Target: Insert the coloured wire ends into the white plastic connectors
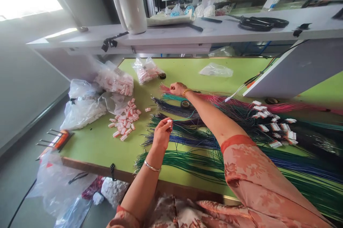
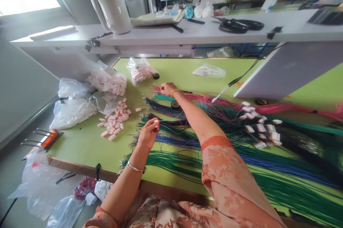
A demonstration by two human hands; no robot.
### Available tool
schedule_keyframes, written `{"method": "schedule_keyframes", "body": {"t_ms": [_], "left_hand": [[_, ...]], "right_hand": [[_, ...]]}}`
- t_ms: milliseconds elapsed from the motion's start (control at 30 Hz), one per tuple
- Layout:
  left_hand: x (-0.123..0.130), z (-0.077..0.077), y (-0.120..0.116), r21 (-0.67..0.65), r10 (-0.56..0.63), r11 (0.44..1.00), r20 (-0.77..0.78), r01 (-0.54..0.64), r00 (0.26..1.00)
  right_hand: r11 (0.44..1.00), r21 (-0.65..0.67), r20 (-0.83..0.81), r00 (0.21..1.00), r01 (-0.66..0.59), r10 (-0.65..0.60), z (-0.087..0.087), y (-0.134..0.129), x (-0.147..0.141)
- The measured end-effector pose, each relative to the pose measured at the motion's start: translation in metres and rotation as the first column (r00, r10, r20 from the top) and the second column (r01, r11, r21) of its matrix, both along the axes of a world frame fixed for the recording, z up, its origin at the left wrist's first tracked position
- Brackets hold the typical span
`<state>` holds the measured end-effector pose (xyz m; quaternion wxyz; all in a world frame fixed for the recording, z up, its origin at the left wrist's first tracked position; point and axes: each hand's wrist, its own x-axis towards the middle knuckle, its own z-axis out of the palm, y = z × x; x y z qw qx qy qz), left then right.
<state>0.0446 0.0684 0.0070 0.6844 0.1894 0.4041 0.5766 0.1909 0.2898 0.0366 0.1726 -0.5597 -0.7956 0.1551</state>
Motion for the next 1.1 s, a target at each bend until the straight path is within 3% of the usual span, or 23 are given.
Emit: {"method": "schedule_keyframes", "body": {"t_ms": [267,500,733,900,1100], "left_hand": [[-0.002,0.0,-0.001,0.0,-0.021,1.0,0.012,0.021,1.0],[0.0,0.003,0.0,0.024,0.0,1.0,0.08,-0.002,0.997],[0.006,0.007,-0.002,0.0,-0.033,0.999,0.196,0.034,0.98],[0.01,0.007,-0.005,-0.008,-0.063,0.998,0.195,0.066,0.979],[0.011,0.009,-0.006,-0.029,-0.064,0.997,0.158,0.069,0.985]], "right_hand": [[0.984,0.003,-0.289,0.942,-0.176,0.17,0.036,-0.029,-0.034],[0.951,0.048,-0.537,0.795,-0.305,0.282,0.034,-0.1,-0.017],[0.96,0.071,-0.518,0.812,-0.272,0.268,0.025,-0.173,0.007],[0.959,0.148,-0.394,0.876,-0.24,0.28,0.012,-0.186,0.014],[0.964,0.172,-0.389,0.885,-0.203,0.256,0.009,-0.19,0.017]]}}
